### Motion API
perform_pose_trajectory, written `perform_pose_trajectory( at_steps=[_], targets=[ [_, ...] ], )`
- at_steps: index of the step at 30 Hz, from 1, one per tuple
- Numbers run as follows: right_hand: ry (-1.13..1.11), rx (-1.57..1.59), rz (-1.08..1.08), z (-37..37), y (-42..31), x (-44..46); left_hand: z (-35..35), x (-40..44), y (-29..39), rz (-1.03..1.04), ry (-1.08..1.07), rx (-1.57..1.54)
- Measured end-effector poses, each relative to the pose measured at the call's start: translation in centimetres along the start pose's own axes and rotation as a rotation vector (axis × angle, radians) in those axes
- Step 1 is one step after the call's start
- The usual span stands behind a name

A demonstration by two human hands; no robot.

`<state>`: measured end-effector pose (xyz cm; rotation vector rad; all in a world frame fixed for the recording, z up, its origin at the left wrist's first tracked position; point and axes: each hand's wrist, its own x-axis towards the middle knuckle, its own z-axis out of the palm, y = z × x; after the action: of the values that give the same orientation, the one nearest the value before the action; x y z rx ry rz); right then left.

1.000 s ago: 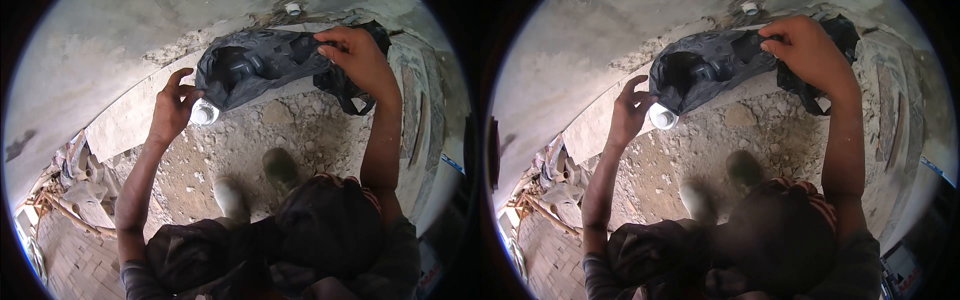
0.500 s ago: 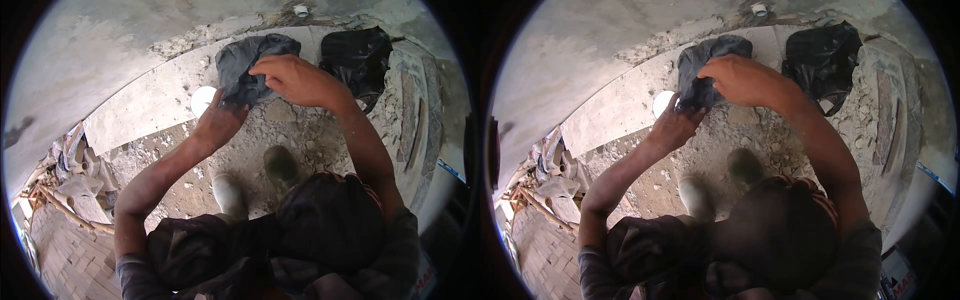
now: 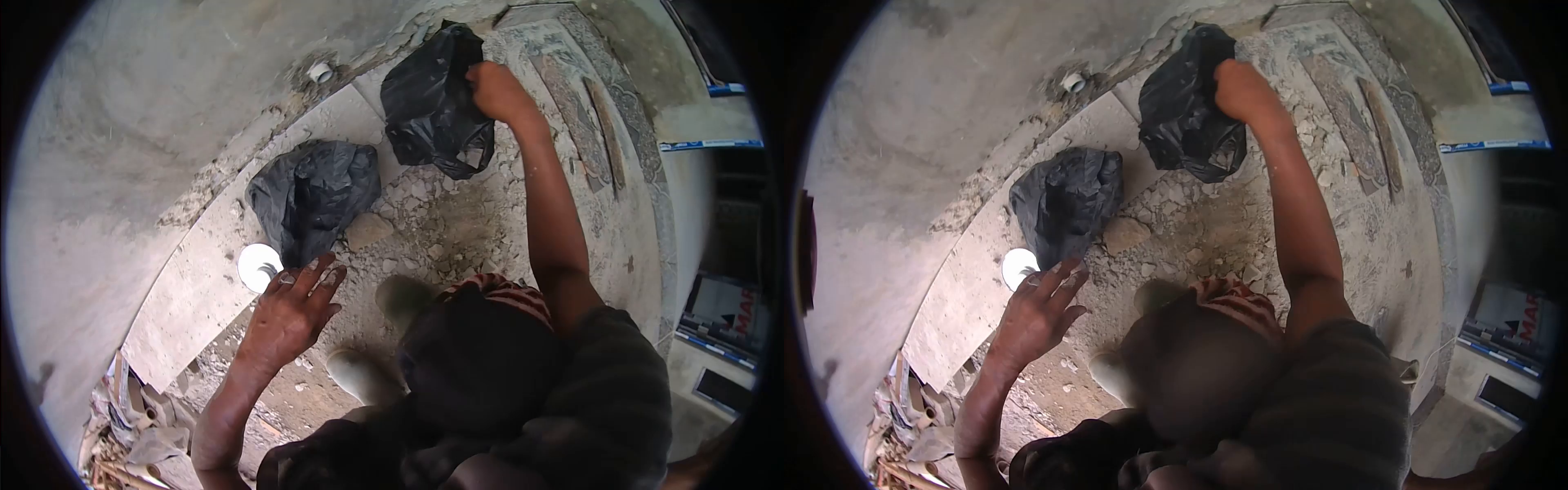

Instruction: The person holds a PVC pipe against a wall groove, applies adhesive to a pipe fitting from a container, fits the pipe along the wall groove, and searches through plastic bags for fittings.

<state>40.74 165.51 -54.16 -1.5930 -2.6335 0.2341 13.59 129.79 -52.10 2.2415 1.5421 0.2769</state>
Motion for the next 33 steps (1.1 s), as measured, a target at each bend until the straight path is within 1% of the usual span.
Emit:
perform_pose_trajectory(
  at_steps=[1, 2, 3, 4, 6, 8, 9, 10, 12, 15, 17, 18, 19, 21, 22, 24, 25, 27, 29, 30, 31, 32, 33],
  targets=[
    [-0.077, 0.081, 0.025, 1.0, -1.3, -1.6, -0.9, 1.2, 0.0, 0.010, -0.015, -0.035],
    [-0.131, 0.146, -0.080, 3.5, -1.5, -2.9, -1.7, 2.7, 0.0, 0.009, -0.026, -0.072],
    [-0.279, 0.251, -0.094, 3.9, -3.1, -4.7, -2.3, 4.4, -0.1, 0.004, -0.038, -0.109],
    [-0.367, 0.340, -0.082, 6.4, -3.6, -6.3, -2.8, 6.6, -0.5, 0.035, -0.012, -0.103],
    [-0.409, 0.503, -0.131, 9.3, -4.8, -8.9, -2.8, 12.1, -0.6, 0.004, 0.107, -0.191],
    [-0.533, 0.403, -0.143, 7.6, -7.0, -9.0, -1.4, 17.5, -0.4, -0.030, 0.226, -0.124],
    [-0.593, 0.351, -0.149, 7.0, -7.4, -8.7, 0.0, 20.1, -0.5, -0.075, 0.266, -0.008],
    [-0.575, 0.368, -0.170, 7.1, -7.0, -8.3, 1.8, 22.3, -0.8, -0.120, 0.303, 0.102],
    [-0.547, 0.397, -0.208, 7.1, -5.1, -7.1, 4.6, 25.9, -2.3, -0.273, 0.234, 0.005],
    [-0.538, 0.305, -0.066, 4.0, -3.2, -5.5, 5.4, 27.5, -4.6, -0.475, 0.098, -0.111],
    [-0.199, 0.286, 0.008, 5.5, -0.7, -4.6, 5.5, 26.0, -5.8, -0.389, 0.375, -0.091],
    [-0.029, 0.277, 0.045, 5.7, -0.6, -4.4, 5.2, 25.3, -5.8, -0.345, 0.510, -0.076],
    [-0.127, 0.276, 0.076, 5.5, -0.5, -4.3, 5.1, 24.7, -5.6, -0.316, 0.534, -0.050],
    [-0.330, 0.270, 0.130, 2.0, -2.9, -4.2, 3.6, 23.3, -4.7, -0.267, 0.579, 0.001],
    [-0.383, 0.221, 0.087, 1.7, -3.9, -4.5, 3.3, 23.2, -4.4, -0.256, 0.655, -0.101],
    [-0.624, 0.153, -0.121, 2.9, -5.5, -5.4, 3.1, 22.9, -3.4, -0.238, 0.804, -0.307],
    [-0.741, 0.115, -0.230, 3.3, -6.1, -5.9, 2.8, 22.8, -3.1, -0.311, 0.782, -0.443],
    [-0.900, 0.107, -0.178, 2.8, -7.3, -7.1, 1.9, 22.4, -2.6, -0.461, 0.732, -0.720],
    [-0.835, 0.136, -0.172, 2.1, -7.4, -7.7, 0.7, 21.8, -2.3, -0.466, 0.667, -0.907],
    [-0.683, 0.167, -0.190, 1.7, -6.7, -8.0, 0.3, 21.8, -2.1, -0.460, 0.630, -1.000],
    [-0.529, 0.197, -0.203, 1.2, -6.2, -8.2, 0.1, 21.6, -1.8, -0.402, 0.631, -1.007],
    [-0.497, 0.176, -0.177, 0.7, -6.0, -7.5, 0.0, 21.3, -1.4, -0.342, 0.633, -1.012],
    [-0.486, 0.242, -0.179, 0.8, -5.8, -6.6, -0.2, 21.0, -0.8, -0.278, 0.633, -1.017]
  ],
)
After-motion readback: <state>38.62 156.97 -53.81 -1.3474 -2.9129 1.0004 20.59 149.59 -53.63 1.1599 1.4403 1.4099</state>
